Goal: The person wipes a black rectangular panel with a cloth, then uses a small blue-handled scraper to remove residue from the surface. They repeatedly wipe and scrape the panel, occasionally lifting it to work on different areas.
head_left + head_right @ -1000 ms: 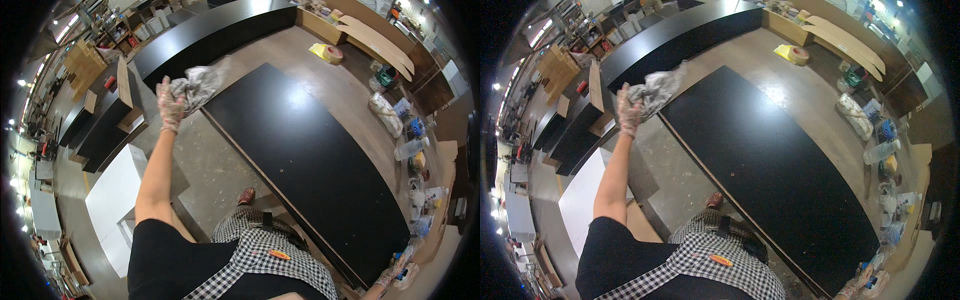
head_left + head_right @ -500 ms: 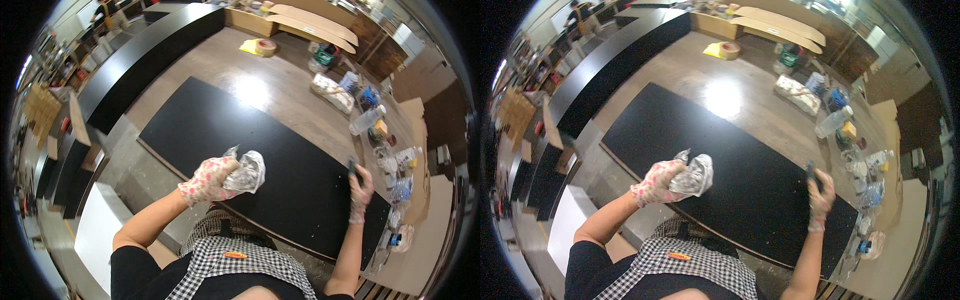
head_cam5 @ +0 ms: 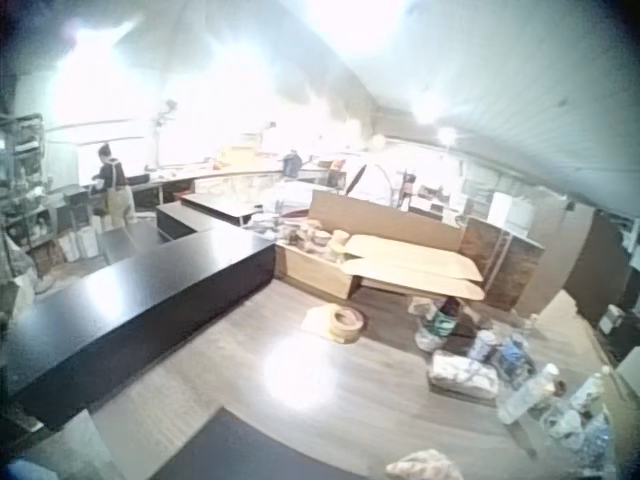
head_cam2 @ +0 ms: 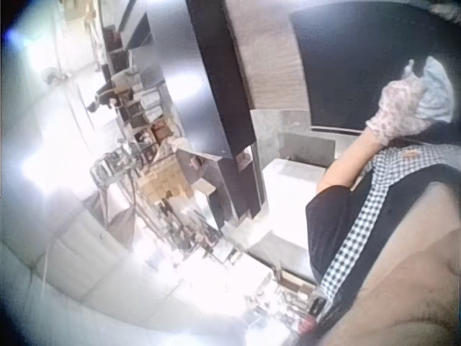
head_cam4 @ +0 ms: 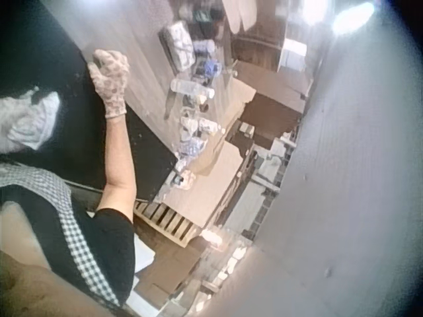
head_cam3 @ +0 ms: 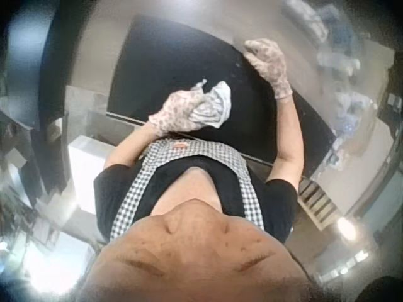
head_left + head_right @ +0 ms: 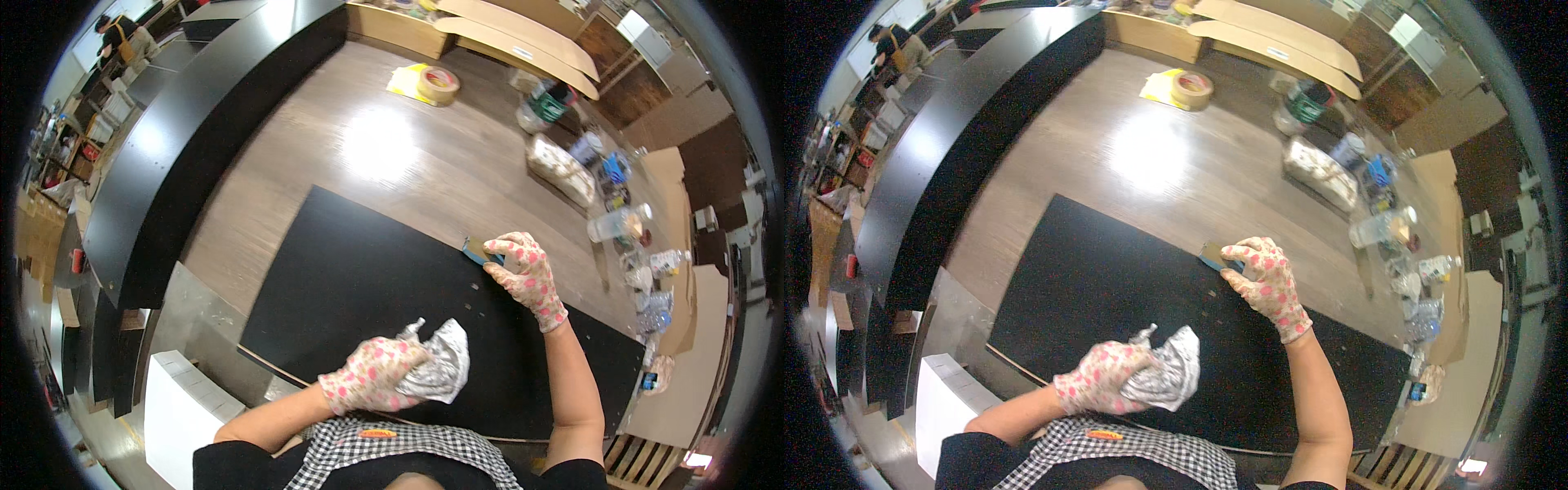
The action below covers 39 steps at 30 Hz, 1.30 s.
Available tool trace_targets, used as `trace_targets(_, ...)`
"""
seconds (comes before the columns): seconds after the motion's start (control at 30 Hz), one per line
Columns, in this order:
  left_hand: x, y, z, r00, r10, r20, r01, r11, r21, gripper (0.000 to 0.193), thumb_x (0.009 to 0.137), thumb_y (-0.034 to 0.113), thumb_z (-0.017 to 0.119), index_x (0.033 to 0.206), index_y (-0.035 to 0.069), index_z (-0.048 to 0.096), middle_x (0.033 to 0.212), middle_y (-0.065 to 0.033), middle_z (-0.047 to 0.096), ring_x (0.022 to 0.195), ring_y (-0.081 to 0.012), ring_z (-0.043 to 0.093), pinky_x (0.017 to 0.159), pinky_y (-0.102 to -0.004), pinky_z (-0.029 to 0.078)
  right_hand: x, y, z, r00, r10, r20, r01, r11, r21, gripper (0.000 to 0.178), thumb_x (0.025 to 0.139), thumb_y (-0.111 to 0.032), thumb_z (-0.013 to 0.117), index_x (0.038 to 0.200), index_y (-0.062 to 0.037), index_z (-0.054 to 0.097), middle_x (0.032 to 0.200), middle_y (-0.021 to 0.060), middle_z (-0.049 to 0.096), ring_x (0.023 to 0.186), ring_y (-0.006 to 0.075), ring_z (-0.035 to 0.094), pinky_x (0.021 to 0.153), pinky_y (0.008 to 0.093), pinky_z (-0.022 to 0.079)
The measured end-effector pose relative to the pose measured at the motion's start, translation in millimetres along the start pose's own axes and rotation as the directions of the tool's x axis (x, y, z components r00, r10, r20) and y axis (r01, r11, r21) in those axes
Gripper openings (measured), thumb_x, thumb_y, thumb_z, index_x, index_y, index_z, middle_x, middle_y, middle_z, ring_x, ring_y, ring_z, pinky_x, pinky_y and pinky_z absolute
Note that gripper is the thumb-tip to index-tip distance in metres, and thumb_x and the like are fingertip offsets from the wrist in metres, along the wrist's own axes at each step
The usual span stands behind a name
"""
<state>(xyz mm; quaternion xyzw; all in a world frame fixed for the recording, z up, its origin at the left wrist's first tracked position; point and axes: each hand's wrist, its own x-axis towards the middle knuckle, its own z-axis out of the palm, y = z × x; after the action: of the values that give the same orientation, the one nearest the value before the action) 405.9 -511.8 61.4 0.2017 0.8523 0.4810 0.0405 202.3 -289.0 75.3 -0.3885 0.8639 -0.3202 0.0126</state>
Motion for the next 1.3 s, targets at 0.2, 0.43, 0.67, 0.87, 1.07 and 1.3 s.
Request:
trace_targets(0.2, 1, 0, 1, 0.998, 0.032, 0.052, -0.024, 0.99, -0.139, 0.046, 0.071, 0.027, 0.076, 0.107, 0.004, 0.059, 0.092, -0.0152, 0.064, 0.088, -0.032, 0.065, 0.078, -0.0409, 0.052, 114, -39, 89, 0.97, -0.239, 0.05, 0.238, 0.971, 0.025, 0.028, 0.075, -0.024, 0.073, 0.099, -0.0095, 0.07, 0.092, 0.0092, 0.065, 0.092, 0.0288, 0.06, 0.083, 0.0394, 0.047)
trace_targets(0.43, 0, -5, 3, 0.996, 0.069, 0.058, -0.055, 0.975, -0.215, 0.055, 0.068, 0.025, 0.076, 0.114, 0.003, 0.055, 0.096, -0.0136, 0.061, 0.09, -0.0324, 0.063, 0.079, -0.041, 0.05, 181, -75, 138, 0.943, -0.329, 0.051, 0.32, 0.938, 0.134, 0.028, 0.076, -0.023, 0.073, 0.1, -0.0099, 0.069, 0.094, 0.0105, 0.065, 0.092, 0.0293, 0.061, 0.082, 0.0403, 0.048)
trace_targets(0.67, 1, -3, 8, 0.993, 0.061, 0.099, -0.043, 0.984, -0.174, 0.059, 0.064, 0.024, 0.076, 0.114, 0.002, 0.055, 0.094, -0.0137, 0.058, 0.088, -0.0321, 0.062, 0.075, -0.0413, 0.05, 145, -67, 79, 0.961, -0.243, 0.134, 0.238, 0.97, 0.056, 0.031, 0.073, -0.015, 0.075, 0.102, -0.0081, 0.067, 0.096, 0.0126, 0.062, 0.092, 0.0298, 0.061, 0.078, 0.0374, 0.05)
trace_targets(0.87, 1, -2, 8, 0.996, 0.081, 0.037, -0.073, 0.981, -0.18, 0.066, 0.062, 0.025, 0.076, 0.119, 0.001, 0.053, 0.096, -0.0146, 0.057, 0.089, -0.0322, 0.06, 0.075, -0.0412, 0.049, 168, -104, 123, 0.946, -0.313, 0.087, 0.322, 0.937, -0.136, 0.023, 0.075, -0.018, 0.073, 0.094, -0.0067, 0.066, 0.095, 0.0131, 0.06, 0.09, 0.0304, 0.061, 0.074, 0.0399, 0.05)
trace_targets(1.07, -2, -6, 25, 0.995, 0.05, 0.087, -0.04, 0.992, -0.12, 0.057, 0.072, 0.025, 0.072, 0.12, 0.003, 0.051, 0.109, -0.0171, 0.059, 0.099, -0.0361, 0.06, 0.083, -0.045, 0.049, 131, -173, 136, 0.89, -0.322, 0.322, 0.403, 0.886, -0.229, 0.022, 0.075, -0.023, 0.069, 0.089, -0.0072, 0.062, 0.089, 0.0122, 0.056, 0.084, 0.0288, 0.06, 0.071, 0.0401, 0.051)
trace_targets(1.3, -7, -7, 31, 0.989, 0.15, -0.004, -0.15, 0.988, -0.023, 0.071, 0.077, 0.033, 0.064, 0.138, 0.004, 0.041, 0.134, -0.0258, 0.046, 0.125, -0.0413, 0.045, 0.107, -0.0471, 0.034, 106, -219, 154, 0.667, -0.691, 0.28, 0.586, 0.718, 0.376, 0.023, 0.077, -0.023, 0.067, 0.092, -0.006, 0.062, 0.083, 0.0101, 0.058, 0.088, 0.0275, 0.061, 0.074, 0.0402, 0.052)
